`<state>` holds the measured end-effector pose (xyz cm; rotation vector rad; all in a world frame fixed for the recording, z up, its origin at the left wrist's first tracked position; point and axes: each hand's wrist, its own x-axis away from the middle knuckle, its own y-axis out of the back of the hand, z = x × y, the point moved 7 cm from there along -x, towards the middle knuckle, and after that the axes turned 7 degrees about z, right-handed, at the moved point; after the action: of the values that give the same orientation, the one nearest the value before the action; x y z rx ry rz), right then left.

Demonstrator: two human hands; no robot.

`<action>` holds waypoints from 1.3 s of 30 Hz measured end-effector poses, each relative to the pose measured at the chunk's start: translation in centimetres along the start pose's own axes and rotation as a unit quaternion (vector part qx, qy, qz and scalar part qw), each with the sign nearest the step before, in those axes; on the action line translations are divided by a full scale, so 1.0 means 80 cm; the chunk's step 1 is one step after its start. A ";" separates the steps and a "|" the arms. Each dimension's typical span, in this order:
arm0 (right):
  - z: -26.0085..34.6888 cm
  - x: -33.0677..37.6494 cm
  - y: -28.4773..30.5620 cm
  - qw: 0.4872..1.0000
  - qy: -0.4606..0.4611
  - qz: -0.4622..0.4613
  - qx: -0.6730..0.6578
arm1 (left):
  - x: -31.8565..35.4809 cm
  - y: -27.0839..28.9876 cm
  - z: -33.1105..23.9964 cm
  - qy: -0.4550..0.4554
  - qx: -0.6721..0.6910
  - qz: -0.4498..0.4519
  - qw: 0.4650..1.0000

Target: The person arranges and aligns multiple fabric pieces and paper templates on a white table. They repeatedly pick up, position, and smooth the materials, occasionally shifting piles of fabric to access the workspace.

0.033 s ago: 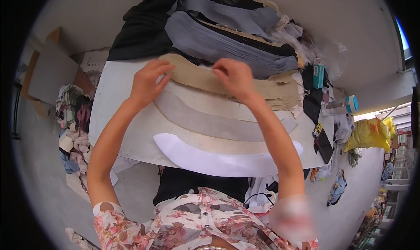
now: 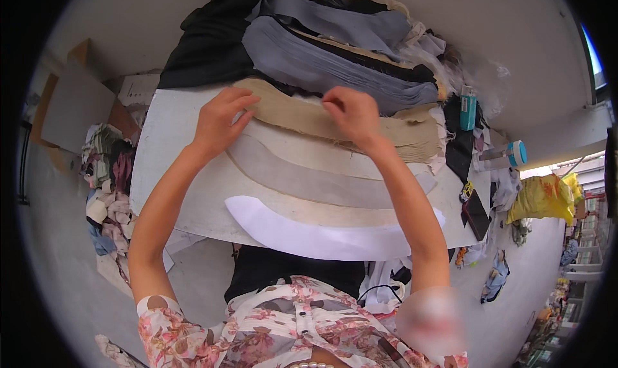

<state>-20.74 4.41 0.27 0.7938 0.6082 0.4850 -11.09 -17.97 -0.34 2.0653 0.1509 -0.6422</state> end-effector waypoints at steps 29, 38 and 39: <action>0.071 -0.064 -0.060 0.988 0.027 -0.095 -0.122 | 0.002 0.004 0.046 0.207 0.025 -0.157 0.965; 0.074 -0.065 -0.026 0.953 0.127 -0.058 -0.268 | -0.033 -0.037 0.004 0.264 0.516 -0.068 0.812; 0.064 -0.064 -0.028 0.940 0.103 -0.012 -0.324 | -0.037 -0.035 -0.001 0.259 0.506 -0.063 0.820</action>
<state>-20.67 -2.65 2.92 0.1072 0.5982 0.7031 -14.56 -15.93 -0.91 3.2718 0.3050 -0.1889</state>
